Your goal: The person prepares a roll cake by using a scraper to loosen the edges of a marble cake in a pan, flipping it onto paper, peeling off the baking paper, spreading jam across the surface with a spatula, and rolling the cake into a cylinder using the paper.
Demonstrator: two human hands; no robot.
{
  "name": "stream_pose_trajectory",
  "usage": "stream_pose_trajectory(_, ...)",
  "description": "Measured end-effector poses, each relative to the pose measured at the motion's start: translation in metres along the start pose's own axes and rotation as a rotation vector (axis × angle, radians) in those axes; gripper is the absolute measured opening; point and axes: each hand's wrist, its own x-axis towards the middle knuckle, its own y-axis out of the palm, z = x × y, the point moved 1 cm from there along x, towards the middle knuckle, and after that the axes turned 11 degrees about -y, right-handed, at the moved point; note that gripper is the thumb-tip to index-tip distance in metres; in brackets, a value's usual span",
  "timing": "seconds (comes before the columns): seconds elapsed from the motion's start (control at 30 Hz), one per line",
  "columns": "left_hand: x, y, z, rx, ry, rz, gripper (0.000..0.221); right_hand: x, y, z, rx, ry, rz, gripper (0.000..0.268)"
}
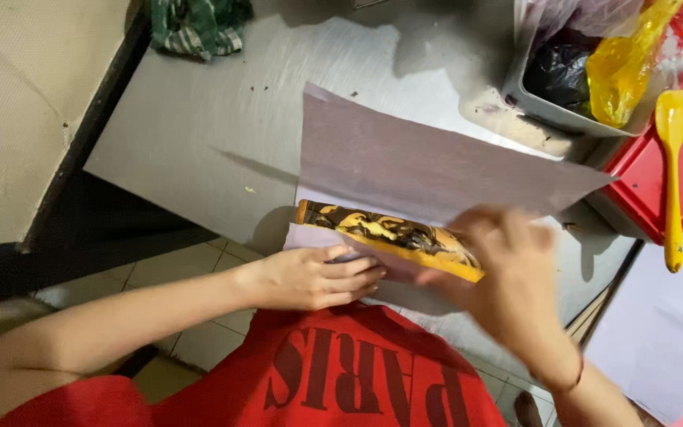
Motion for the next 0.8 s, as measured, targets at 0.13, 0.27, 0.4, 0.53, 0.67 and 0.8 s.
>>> stream_pose_trajectory(0.13,0.027,-0.013,0.022,-0.503,-0.071,0.034,0.052,-0.028,0.010,0.028,0.348,-0.025,0.221,0.016)
stream_pose_trajectory(0.27,0.073,-0.011,0.082,-1.640,-0.594,0.284,0.048,-0.043,0.008,0.037,0.419,0.012,0.031,0.007)
stream_pose_trajectory(0.4,0.106,0.058,0.107,-1.622,-0.634,0.589,0.083,-0.046,0.016,0.031,0.442,0.060,-0.043,0.018)
stream_pose_trajectory(0.53,0.114,0.091,0.091,-1.761,-0.644,1.055,0.113,-0.037,0.031,0.012,0.469,0.092,-0.046,0.025)
stream_pose_trajectory(0.67,0.100,0.085,0.078,-1.980,-0.722,0.873,0.081,-0.025,0.070,-0.008,0.523,0.136,-0.055,0.023)
stream_pose_trajectory(0.8,0.103,0.062,0.074,-1.980,-0.721,0.772,0.070,-0.027,0.110,-0.011,0.476,0.156,0.006,0.030)
